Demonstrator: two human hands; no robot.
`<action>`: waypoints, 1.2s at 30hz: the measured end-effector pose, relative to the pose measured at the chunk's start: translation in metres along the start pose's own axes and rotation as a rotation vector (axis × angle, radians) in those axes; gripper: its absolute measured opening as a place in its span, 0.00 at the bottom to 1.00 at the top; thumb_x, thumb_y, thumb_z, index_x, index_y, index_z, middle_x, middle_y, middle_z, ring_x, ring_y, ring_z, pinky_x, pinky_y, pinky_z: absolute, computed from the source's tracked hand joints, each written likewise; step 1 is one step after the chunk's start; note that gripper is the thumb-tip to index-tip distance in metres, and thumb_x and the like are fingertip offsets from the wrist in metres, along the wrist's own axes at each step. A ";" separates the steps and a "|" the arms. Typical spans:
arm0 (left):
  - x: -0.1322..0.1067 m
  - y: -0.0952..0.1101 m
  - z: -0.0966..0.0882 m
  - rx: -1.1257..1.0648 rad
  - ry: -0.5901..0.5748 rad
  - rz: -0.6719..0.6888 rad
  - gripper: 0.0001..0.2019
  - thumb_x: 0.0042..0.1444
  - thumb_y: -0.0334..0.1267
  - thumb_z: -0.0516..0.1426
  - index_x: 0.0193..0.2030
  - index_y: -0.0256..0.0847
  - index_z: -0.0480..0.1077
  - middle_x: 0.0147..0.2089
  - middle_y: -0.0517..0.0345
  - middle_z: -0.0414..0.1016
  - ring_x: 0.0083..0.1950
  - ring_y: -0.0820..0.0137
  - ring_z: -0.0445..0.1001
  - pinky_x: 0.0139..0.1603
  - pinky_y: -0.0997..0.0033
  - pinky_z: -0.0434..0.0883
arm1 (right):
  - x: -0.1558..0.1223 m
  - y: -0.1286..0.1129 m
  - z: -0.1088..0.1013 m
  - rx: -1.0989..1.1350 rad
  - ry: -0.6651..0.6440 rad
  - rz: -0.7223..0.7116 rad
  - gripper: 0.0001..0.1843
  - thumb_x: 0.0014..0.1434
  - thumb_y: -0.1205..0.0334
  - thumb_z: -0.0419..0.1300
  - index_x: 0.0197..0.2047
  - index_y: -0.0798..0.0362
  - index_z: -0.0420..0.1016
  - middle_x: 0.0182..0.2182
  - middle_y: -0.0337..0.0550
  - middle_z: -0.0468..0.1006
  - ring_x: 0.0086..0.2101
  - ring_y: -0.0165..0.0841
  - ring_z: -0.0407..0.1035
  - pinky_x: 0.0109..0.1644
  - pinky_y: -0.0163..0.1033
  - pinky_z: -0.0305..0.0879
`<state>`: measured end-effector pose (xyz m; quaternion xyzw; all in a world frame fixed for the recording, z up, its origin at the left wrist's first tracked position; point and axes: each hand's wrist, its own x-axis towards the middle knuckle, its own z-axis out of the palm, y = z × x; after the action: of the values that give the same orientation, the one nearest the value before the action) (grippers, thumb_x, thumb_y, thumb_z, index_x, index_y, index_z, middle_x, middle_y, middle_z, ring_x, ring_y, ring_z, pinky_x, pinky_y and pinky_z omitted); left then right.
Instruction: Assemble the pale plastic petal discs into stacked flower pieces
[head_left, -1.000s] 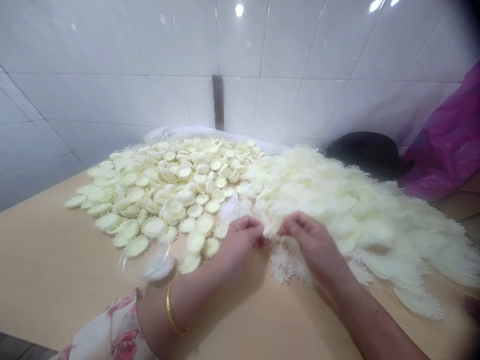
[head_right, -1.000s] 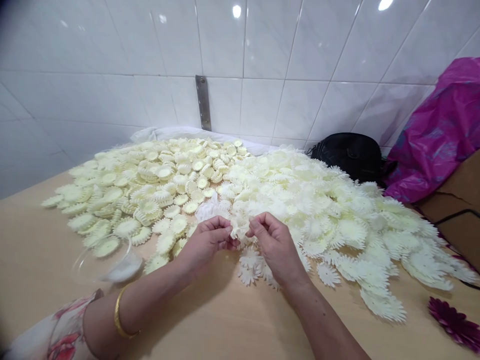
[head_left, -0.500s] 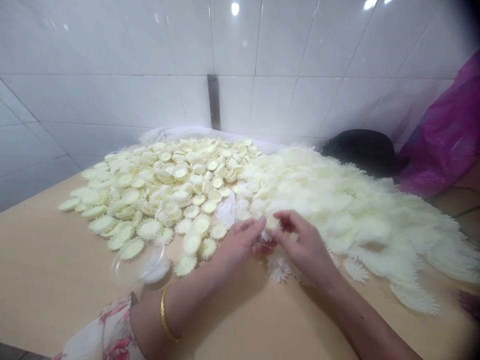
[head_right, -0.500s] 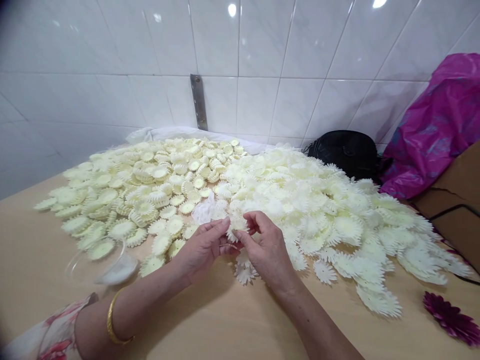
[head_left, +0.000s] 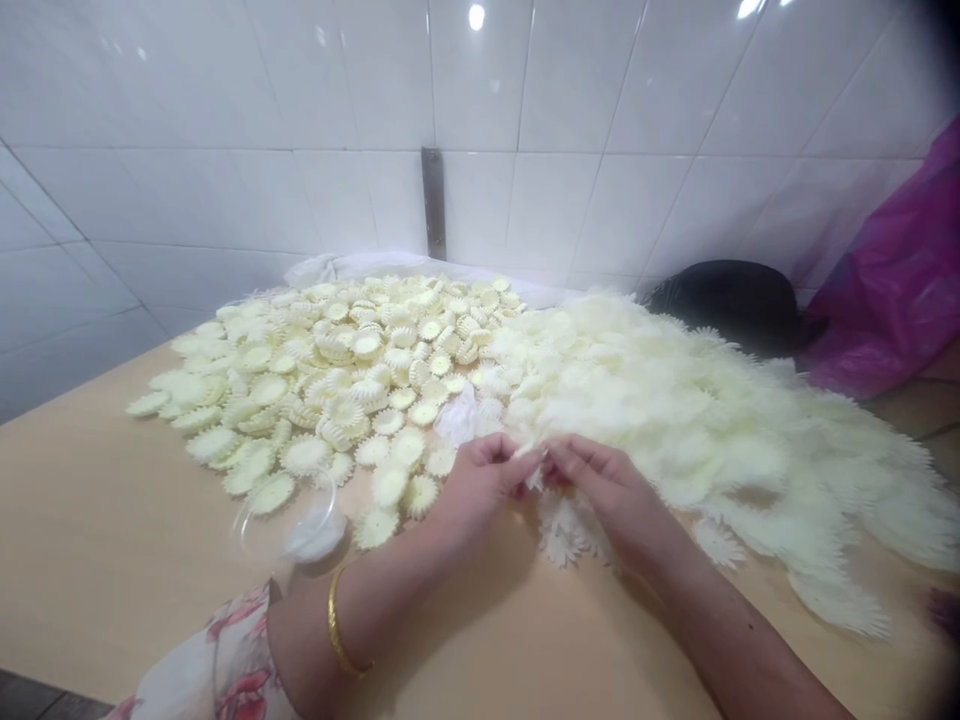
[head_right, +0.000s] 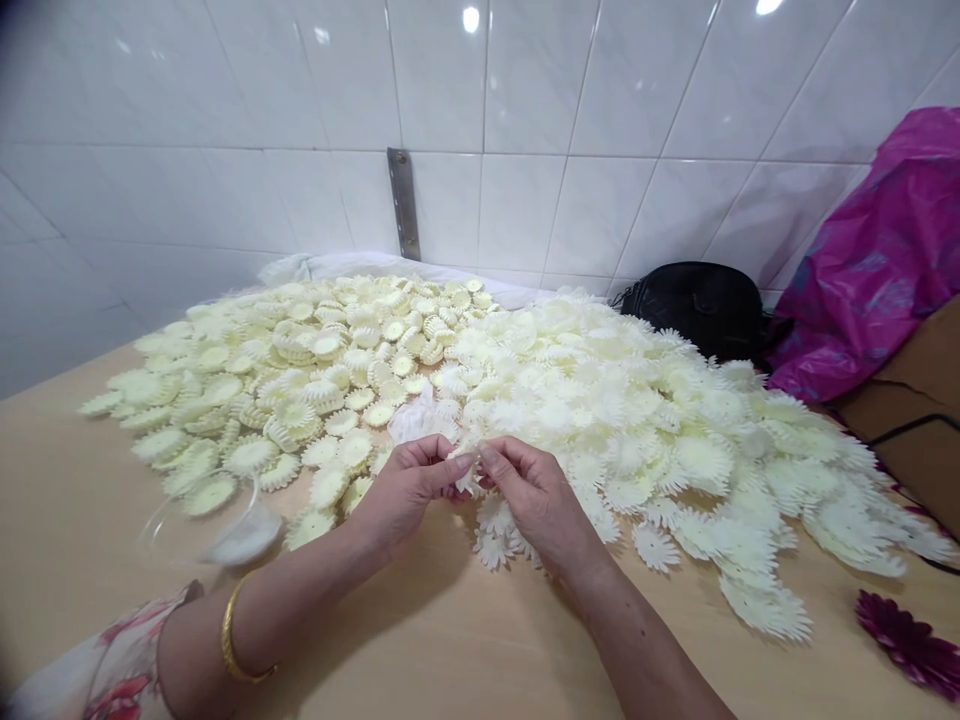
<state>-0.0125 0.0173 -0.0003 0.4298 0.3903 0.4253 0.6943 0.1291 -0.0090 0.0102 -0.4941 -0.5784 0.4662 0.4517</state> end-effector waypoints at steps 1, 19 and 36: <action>0.000 0.000 0.000 -0.004 0.000 0.001 0.13 0.41 0.37 0.63 0.20 0.36 0.61 0.18 0.62 0.66 0.20 0.78 0.64 0.25 0.75 0.62 | 0.000 0.000 0.000 0.018 -0.018 0.008 0.14 0.57 0.51 0.53 0.31 0.54 0.71 0.26 0.38 0.70 0.31 0.30 0.63 0.37 0.36 0.59; 0.000 -0.001 0.005 -0.175 -0.080 -0.115 0.10 0.40 0.34 0.63 0.24 0.36 0.64 0.19 0.58 0.68 0.25 0.72 0.70 0.30 0.71 0.65 | 0.002 0.008 0.000 0.072 0.156 0.000 0.15 0.49 0.50 0.60 0.25 0.51 0.61 0.19 0.34 0.64 0.23 0.29 0.61 0.29 0.36 0.60; 0.000 0.000 0.001 0.050 0.008 0.001 0.09 0.45 0.40 0.60 0.26 0.36 0.67 0.24 0.59 0.69 0.26 0.75 0.68 0.30 0.73 0.65 | 0.001 0.005 -0.001 -0.049 0.152 0.018 0.17 0.49 0.51 0.59 0.21 0.52 0.58 0.17 0.31 0.54 0.20 0.25 0.49 0.22 0.32 0.47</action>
<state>-0.0113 0.0168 0.0005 0.4457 0.4032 0.4175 0.6816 0.1302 -0.0080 0.0056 -0.5441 -0.5492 0.4173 0.4777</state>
